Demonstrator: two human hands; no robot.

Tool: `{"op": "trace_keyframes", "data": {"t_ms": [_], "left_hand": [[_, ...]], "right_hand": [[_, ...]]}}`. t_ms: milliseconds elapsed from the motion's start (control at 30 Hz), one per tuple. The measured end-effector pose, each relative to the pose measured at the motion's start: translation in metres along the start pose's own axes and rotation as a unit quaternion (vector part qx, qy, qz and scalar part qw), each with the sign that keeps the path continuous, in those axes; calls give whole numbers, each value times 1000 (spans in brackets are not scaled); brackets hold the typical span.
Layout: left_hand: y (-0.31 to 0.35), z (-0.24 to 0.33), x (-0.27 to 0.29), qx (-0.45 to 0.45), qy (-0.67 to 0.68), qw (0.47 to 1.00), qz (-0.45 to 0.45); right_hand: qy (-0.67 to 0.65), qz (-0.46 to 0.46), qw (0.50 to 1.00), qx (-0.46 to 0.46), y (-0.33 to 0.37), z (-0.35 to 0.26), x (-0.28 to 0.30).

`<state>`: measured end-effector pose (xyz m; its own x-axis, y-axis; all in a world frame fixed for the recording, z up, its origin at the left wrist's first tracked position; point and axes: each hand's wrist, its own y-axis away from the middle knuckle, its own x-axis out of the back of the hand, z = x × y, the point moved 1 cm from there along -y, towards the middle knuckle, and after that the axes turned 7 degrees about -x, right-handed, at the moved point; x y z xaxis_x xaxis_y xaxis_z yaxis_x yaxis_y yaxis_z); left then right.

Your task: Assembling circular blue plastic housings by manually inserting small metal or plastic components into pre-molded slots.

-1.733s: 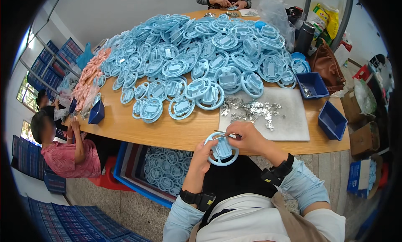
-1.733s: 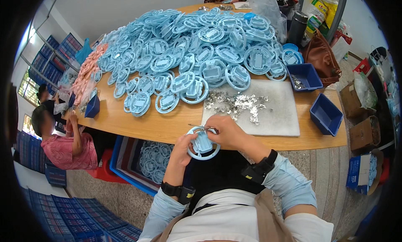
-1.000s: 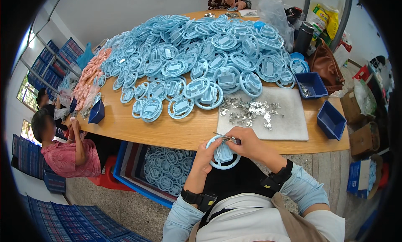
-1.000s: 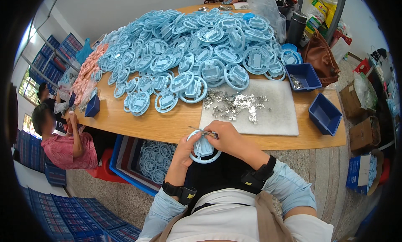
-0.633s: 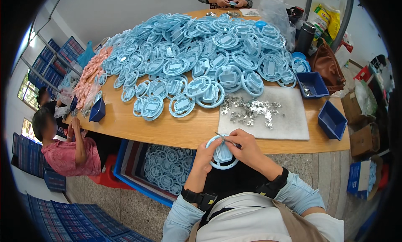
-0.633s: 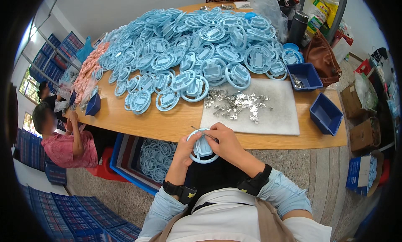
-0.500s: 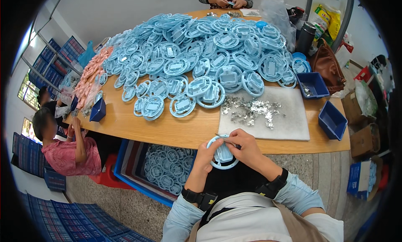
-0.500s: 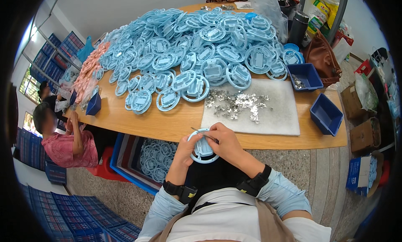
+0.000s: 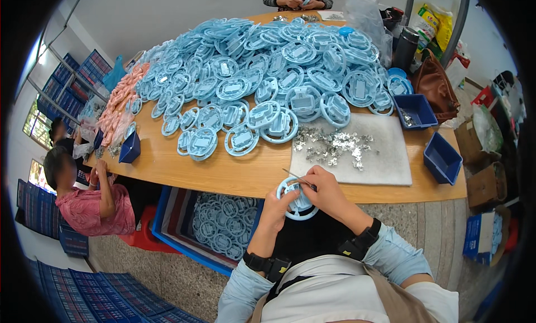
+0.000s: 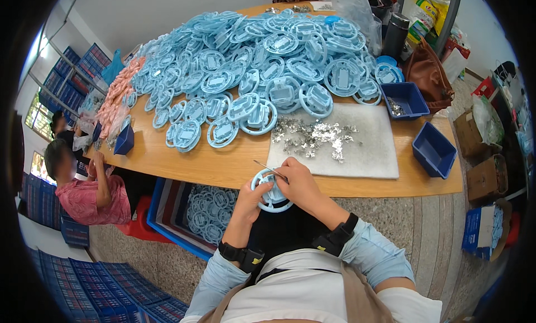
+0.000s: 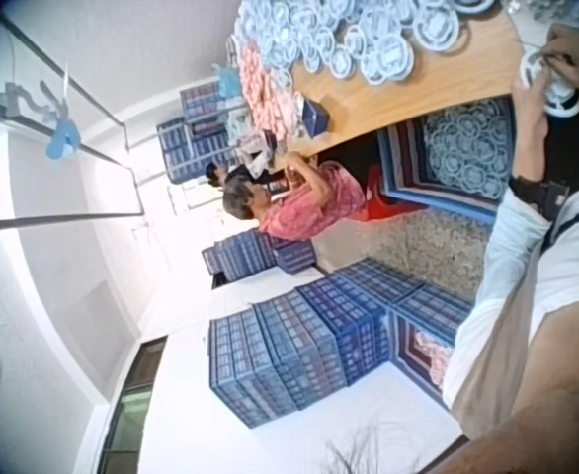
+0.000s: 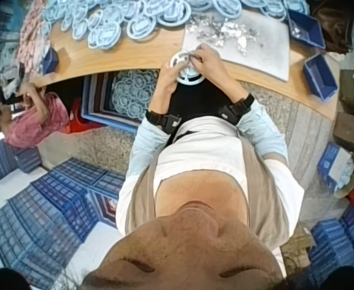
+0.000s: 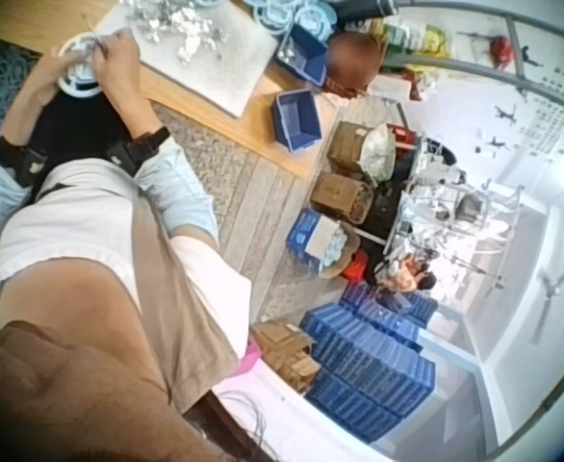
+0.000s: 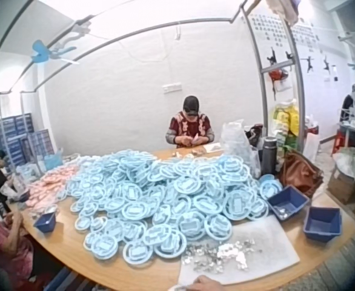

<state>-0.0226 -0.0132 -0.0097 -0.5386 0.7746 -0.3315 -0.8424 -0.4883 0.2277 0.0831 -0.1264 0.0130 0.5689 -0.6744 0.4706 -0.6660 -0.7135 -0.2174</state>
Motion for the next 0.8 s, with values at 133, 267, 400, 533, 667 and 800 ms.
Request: {"op": "trace_keyframes", "data": {"t_ms": [133, 267, 400, 533, 667, 800], "left_hand": [[2, -1, 4, 7, 33, 999, -16], [3, -5, 2, 6, 91, 996, -7], [3, -6, 3, 12, 84, 996, 5], [3, -5, 1, 9, 87, 996, 18], [4, -6, 2, 11, 87, 996, 16], [5, -4, 1, 6, 80, 997, 12]], "right_hand": [[90, 38, 995, 7, 7, -12, 5], [206, 14, 978, 22, 34, -13, 7], [248, -6, 967, 60, 48, -9, 4], [270, -3, 960, 68, 48, -13, 3], [271, -2, 960, 74, 50, -15, 3], [276, -1, 959, 66, 53, -15, 0]]}}
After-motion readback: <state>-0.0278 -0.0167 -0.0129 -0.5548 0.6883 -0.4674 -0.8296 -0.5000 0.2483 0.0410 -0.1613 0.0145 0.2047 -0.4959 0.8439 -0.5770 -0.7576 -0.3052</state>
